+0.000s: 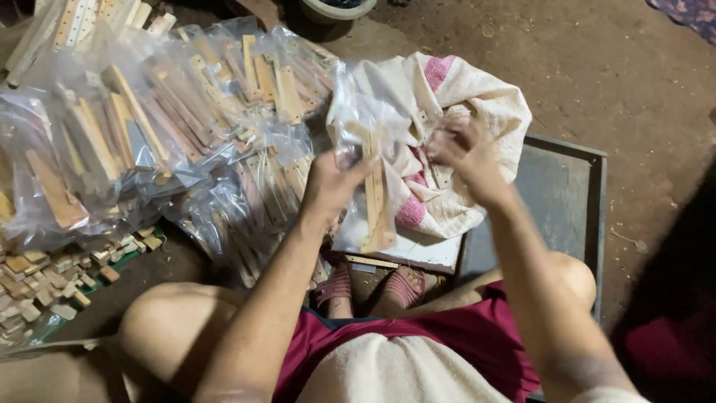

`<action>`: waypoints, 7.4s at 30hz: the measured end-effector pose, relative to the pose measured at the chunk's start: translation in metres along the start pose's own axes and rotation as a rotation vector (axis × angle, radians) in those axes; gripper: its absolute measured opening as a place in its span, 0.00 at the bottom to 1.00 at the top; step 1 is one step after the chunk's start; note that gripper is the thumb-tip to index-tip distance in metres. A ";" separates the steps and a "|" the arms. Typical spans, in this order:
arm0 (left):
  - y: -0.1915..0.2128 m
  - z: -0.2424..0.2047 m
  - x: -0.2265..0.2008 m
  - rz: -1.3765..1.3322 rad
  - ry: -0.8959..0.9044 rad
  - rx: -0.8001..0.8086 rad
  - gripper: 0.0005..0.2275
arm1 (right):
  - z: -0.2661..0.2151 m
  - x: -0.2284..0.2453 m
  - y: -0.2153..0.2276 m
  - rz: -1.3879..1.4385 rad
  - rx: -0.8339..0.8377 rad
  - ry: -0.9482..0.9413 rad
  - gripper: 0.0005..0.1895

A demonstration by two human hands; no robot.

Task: The person sorts wooden components by hand, removing pieces from a large white sack and placing them into plastic bags and onto a sorting tray.

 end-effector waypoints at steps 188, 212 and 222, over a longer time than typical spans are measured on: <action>0.343 0.068 -0.006 -0.342 -0.149 -0.678 0.17 | -0.057 0.045 -0.425 0.238 0.496 -0.343 0.22; 0.290 0.109 -0.023 0.983 -0.121 -0.888 0.31 | 0.008 0.032 -0.358 -0.156 0.418 -0.052 0.15; 0.204 -0.013 0.030 0.505 -0.796 -1.045 0.05 | -0.015 -0.166 -0.258 -0.596 0.235 -0.250 0.44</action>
Point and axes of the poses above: each hand's wrist, its own z-axis towards the middle knuckle, its own y-axis out of the back of the hand, x = y × z, the point moved 6 cm from there along z, towards the middle knuckle, and after that the axes turned 10 degrees about -x, right-handed, at the moved point
